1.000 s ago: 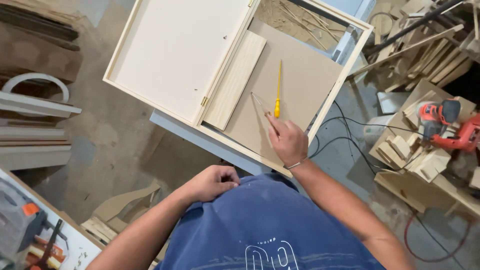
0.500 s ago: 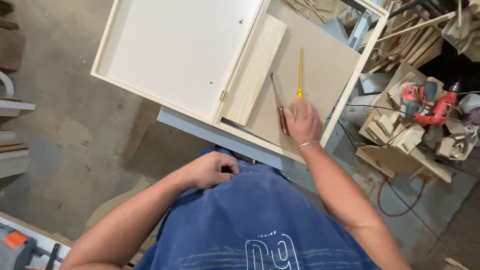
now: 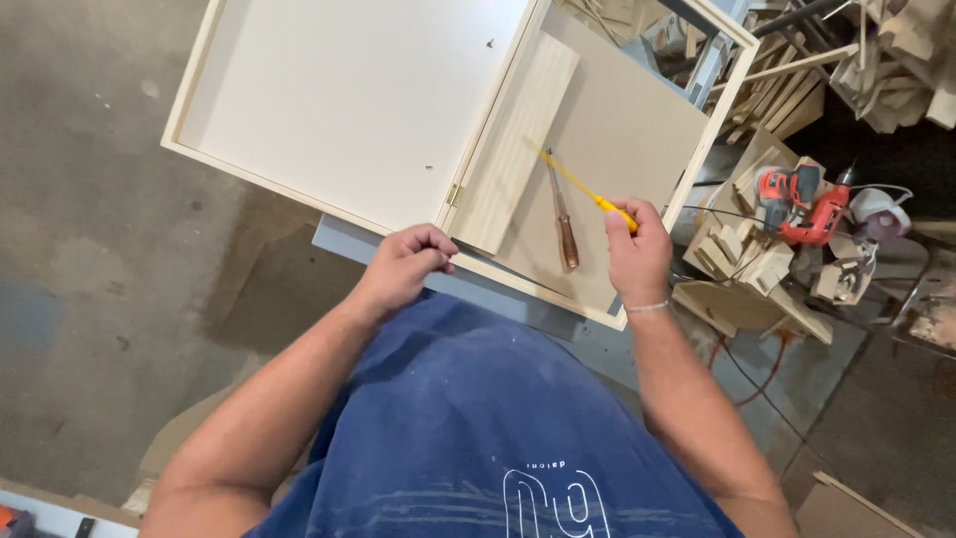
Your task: Assembling a wooden box by fastening hinges with a screwdriver and screws
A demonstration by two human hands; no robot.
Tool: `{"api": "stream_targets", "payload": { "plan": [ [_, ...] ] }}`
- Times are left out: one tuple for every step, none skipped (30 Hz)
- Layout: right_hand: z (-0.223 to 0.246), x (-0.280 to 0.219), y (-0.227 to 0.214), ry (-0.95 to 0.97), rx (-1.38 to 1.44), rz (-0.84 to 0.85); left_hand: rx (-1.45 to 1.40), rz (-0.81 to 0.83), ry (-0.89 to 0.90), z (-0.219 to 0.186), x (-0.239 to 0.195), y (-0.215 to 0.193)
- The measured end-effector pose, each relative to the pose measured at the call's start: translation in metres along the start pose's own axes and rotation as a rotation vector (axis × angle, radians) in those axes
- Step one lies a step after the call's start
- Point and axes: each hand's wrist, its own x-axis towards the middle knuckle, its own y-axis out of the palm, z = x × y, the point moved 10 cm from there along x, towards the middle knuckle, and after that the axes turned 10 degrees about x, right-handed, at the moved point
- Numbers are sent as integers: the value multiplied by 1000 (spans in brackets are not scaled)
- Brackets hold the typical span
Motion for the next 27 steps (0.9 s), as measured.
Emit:
{"api": "stream_targets", "payload": {
  "plan": [
    [28, -16, 3, -44, 184, 47, -25, -15, 42, -5, 6, -6],
    [34, -28, 0, -35, 176, 48, -32, -11, 32, -4, 9, -9],
    [41, -38, 2, -25, 244, 83, 11, -11, 96, -11, 15, -12],
    [48, -48, 3, -15, 313, 118, 55, -11, 160, -18, 19, -15],
    [61, -53, 1, -8, 305, 115, 48, -5, 155, -19, 21, -15],
    [81, -60, 0, -61, 275, 133, 33, 14, 191, -24, 22, -13],
    [101, -64, 0, -117, 248, 151, 21, 32, 232, -30, 25, -12],
    [104, -64, -1, -114, 242, 148, 16, 37, 230, -32, 27, -12],
    [111, -65, -2, -151, 208, 155, 10, 50, 241, -34, 28, -11],
    [119, -66, -2, -188, 173, 162, 4, 64, 252, -36, 28, -10],
    [118, -66, -2, -185, 169, 161, 0, 67, 250, -35, 31, -10],
    [121, -66, -3, -209, 180, 152, 3, 82, 271, -35, 33, -8],
    [123, -66, -4, -233, 190, 144, 4, 95, 291, -35, 34, -7],
    [119, -67, -4, -229, 186, 145, 0, 97, 288, -35, 34, -6],
    [115, -66, -6, -230, 218, 130, 0, 106, 310, -38, 34, -5],
    [112, -66, -8, -231, 251, 115, 1, 116, 331, -41, 33, -5],
    [116, -67, -8, -230, 249, 116, -2, 115, 330, -41, 33, -6],
    [121, -67, -7, -242, 241, 126, 0, 118, 335, -41, 32, -6],
    [128, -68, -6, -255, 233, 136, 2, 121, 342, -42, 32, -6],
    [128, -68, -5, -255, 232, 137, 1, 121, 342, -44, 30, -6],
    [128, -68, -4, -262, 239, 145, -4, 125, 342, -45, 28, -6],
    [129, -69, -2, -269, 247, 153, -8, 129, 343, -47, 26, -6],
    [130, -70, -2, -271, 246, 155, -9, 127, 344, -47, 25, -6],
    [131, -71, -2, -267, 246, 165, 0, 123, 352, -48, 23, -6],
    [132, -72, 0, -266, 247, 176, 10, 117, 362, -49, 22, -7],
    [132, -71, 0, -270, 248, 178, 11, 113, 366, -49, 22, -7],
    [131, -71, -1, -272, 251, 177, 4, 116, 371, -48, 21, -7]
  ]
}}
